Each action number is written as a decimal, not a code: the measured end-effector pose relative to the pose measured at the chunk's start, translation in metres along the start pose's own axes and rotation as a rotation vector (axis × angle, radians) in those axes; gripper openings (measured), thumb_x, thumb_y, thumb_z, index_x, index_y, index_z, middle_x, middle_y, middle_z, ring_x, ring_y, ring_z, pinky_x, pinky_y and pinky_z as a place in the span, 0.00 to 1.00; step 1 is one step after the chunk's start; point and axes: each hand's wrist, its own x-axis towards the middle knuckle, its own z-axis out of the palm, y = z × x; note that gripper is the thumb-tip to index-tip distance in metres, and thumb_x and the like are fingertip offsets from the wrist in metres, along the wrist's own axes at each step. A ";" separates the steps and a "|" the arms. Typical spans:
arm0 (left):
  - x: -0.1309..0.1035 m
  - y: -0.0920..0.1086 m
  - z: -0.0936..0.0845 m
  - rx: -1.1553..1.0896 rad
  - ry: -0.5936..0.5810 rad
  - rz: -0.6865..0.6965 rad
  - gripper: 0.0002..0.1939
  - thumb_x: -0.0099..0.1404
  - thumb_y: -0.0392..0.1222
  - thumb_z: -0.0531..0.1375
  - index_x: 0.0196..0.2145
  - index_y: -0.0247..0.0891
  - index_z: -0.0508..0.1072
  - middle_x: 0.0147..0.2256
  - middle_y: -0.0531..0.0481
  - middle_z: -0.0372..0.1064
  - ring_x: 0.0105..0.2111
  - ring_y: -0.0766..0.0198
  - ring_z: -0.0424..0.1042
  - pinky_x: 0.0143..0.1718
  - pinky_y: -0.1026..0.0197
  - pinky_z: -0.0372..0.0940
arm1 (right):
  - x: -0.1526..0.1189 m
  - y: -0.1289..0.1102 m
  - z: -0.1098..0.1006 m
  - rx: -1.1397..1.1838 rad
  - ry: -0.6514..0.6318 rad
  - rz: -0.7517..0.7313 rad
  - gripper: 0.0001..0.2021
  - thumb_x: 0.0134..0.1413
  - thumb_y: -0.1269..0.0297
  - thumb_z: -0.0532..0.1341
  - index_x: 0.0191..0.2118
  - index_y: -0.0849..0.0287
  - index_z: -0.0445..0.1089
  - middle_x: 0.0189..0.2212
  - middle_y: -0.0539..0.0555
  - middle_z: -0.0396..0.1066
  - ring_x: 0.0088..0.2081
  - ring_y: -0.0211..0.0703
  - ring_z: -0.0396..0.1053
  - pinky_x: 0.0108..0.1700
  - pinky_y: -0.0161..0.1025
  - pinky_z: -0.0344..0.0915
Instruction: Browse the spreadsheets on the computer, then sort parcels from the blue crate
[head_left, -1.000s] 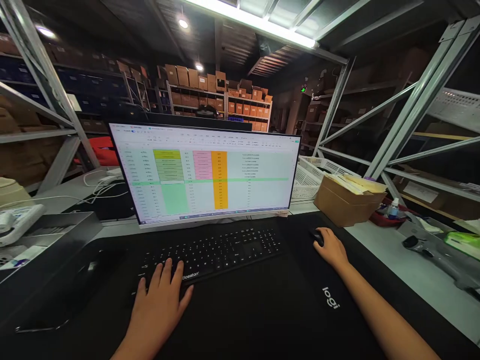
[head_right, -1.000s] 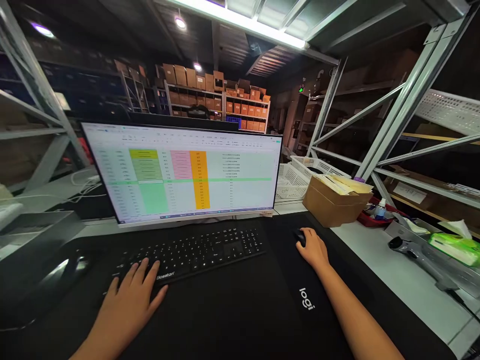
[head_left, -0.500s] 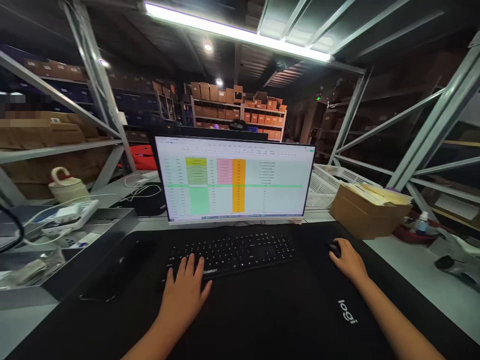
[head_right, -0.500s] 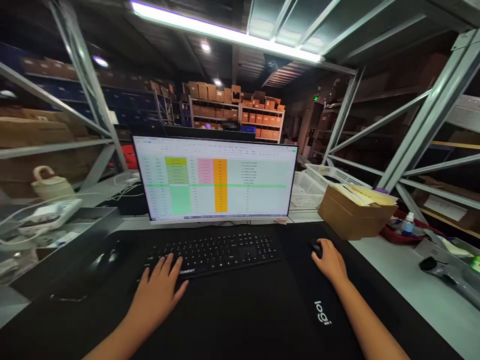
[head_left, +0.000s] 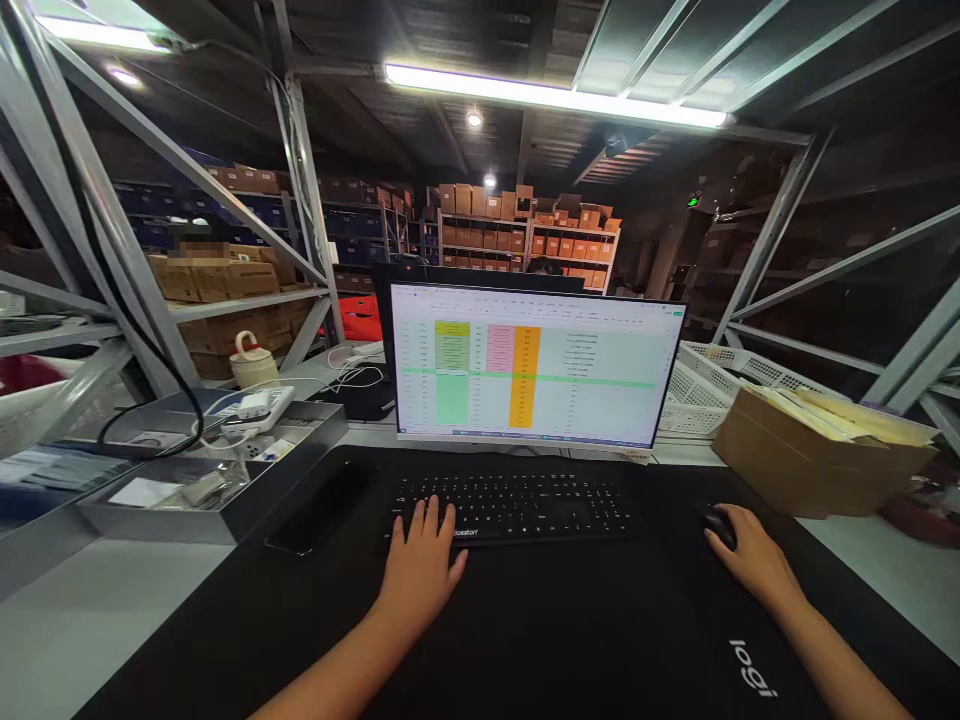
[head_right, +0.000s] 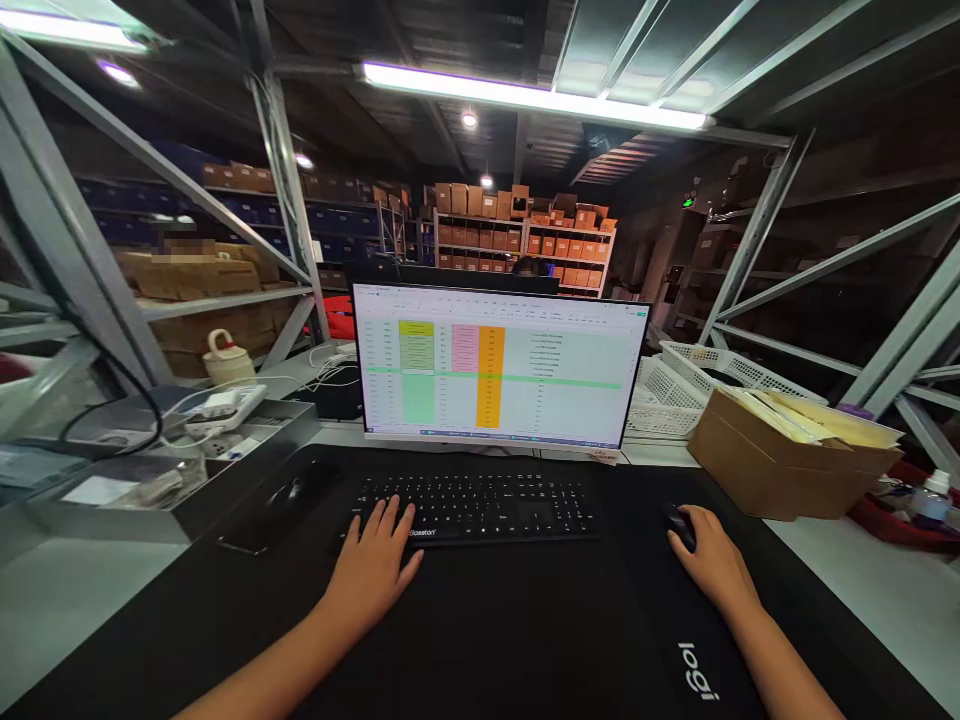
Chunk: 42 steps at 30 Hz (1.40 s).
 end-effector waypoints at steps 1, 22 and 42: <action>0.000 0.000 0.001 0.002 0.005 0.004 0.31 0.68 0.46 0.52 0.66 0.33 0.59 0.67 0.31 0.50 0.67 0.40 0.53 0.64 0.34 0.52 | 0.000 -0.002 -0.001 0.000 0.001 0.001 0.24 0.55 0.49 0.52 0.52 0.57 0.66 0.53 0.61 0.69 0.53 0.53 0.70 0.54 0.49 0.68; 0.011 -0.012 0.034 0.191 0.063 0.059 0.32 0.68 0.50 0.46 0.65 0.32 0.59 0.67 0.32 0.52 0.67 0.38 0.53 0.62 0.33 0.53 | 0.002 -0.017 -0.011 -0.051 0.017 0.097 0.20 0.60 0.56 0.54 0.56 0.53 0.67 0.56 0.56 0.66 0.56 0.46 0.68 0.58 0.45 0.64; 0.008 -0.004 0.015 0.191 -0.031 0.025 0.31 0.70 0.49 0.46 0.67 0.33 0.55 0.68 0.33 0.49 0.67 0.41 0.52 0.63 0.36 0.52 | 0.001 -0.017 -0.012 -0.086 -0.022 0.106 0.22 0.61 0.54 0.53 0.58 0.50 0.67 0.58 0.57 0.64 0.54 0.50 0.69 0.56 0.49 0.66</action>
